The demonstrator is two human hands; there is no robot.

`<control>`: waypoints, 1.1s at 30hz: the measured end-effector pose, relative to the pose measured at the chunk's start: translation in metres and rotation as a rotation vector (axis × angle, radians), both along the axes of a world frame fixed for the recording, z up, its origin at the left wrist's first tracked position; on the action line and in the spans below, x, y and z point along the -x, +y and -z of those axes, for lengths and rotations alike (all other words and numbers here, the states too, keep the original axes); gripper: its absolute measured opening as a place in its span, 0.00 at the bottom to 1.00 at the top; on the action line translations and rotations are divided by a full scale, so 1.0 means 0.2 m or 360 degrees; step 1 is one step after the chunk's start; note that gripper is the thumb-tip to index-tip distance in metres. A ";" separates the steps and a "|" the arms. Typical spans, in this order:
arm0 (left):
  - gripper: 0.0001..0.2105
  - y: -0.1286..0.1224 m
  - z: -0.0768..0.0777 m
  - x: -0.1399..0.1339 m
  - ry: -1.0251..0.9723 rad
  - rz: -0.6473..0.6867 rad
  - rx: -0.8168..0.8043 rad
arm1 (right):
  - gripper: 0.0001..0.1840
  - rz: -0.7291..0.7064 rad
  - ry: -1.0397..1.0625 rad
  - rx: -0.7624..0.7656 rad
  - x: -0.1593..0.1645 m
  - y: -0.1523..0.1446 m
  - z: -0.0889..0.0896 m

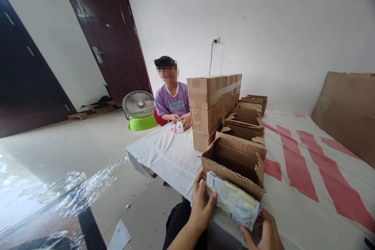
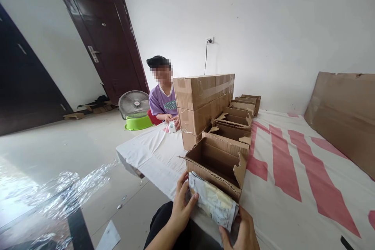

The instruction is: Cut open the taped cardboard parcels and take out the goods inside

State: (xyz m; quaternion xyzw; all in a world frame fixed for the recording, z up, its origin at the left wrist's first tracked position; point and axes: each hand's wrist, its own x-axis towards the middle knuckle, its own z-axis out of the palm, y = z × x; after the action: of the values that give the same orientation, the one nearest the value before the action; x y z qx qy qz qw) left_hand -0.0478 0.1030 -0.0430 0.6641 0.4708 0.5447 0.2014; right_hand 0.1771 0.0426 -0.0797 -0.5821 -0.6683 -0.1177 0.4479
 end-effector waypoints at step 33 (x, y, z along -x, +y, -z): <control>0.20 -0.01 -0.03 -0.02 0.0011 -0.0024 0.0029 | 0.32 -0.0207 0.0280 0.0149 -0.01 -0.02 -0.02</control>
State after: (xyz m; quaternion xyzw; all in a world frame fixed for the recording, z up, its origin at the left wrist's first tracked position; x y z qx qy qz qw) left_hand -0.0444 0.1003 -0.0371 0.6605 0.4815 0.5396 0.2017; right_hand 0.1791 0.0380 -0.0755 -0.5658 -0.6675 -0.0055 0.4840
